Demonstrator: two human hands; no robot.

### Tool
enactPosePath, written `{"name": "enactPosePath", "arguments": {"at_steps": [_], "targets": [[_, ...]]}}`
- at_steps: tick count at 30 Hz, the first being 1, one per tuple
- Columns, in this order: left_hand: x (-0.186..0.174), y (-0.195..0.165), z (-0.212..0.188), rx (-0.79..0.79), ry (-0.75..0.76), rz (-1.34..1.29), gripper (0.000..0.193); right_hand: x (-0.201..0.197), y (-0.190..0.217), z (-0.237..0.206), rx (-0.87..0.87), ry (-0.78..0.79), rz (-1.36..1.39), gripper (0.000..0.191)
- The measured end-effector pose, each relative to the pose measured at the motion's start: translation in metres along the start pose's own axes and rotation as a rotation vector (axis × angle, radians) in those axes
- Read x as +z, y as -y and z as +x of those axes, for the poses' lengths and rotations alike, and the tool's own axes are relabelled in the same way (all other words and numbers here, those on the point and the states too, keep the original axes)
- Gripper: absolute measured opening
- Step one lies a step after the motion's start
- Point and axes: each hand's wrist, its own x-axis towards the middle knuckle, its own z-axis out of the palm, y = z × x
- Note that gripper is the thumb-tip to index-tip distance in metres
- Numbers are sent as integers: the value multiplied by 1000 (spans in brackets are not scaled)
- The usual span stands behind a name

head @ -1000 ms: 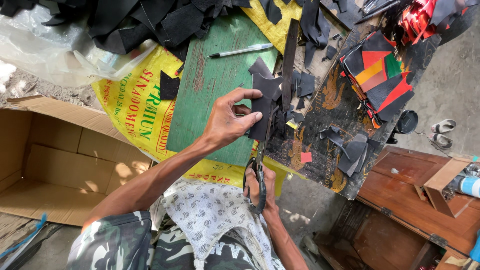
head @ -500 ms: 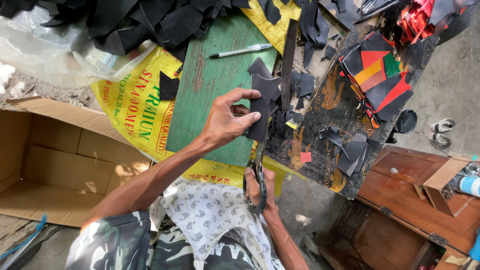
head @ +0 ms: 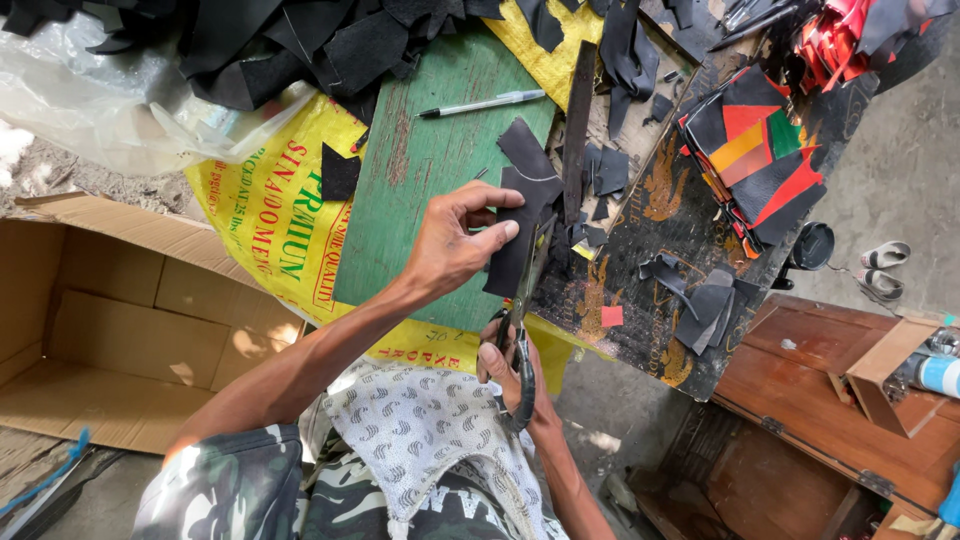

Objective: The person sits at a work table covered with black foam scraps and cuts pieces with scissors, trimming curved edges off the scraps. They occasionally pick up a marker to mark a piece, sort cut pieces onto a pile, and place some pieces into a cardboard box.

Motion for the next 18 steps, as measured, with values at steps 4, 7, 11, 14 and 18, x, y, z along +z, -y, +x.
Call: {"name": "enactPosePath", "arguments": {"at_steps": [4,7,11,14,18], "targets": [[6,-1,-7,51,22,39,41,-1,1,0,19,-38,-118,57],[11,-6,-13,65,12,76,42,-3,5,1,-25,-78,-208,46],[13,-11,-16,59,-18,122,43,-3,7,2,-28,-81,-221,37],[13,-12,-16,48,-21,134,43,-2,7,5,-21,-92,-218,33],[13,-12,-17,55,-26,145,43,-1,8,5,-37,-103,-206,28]]}}
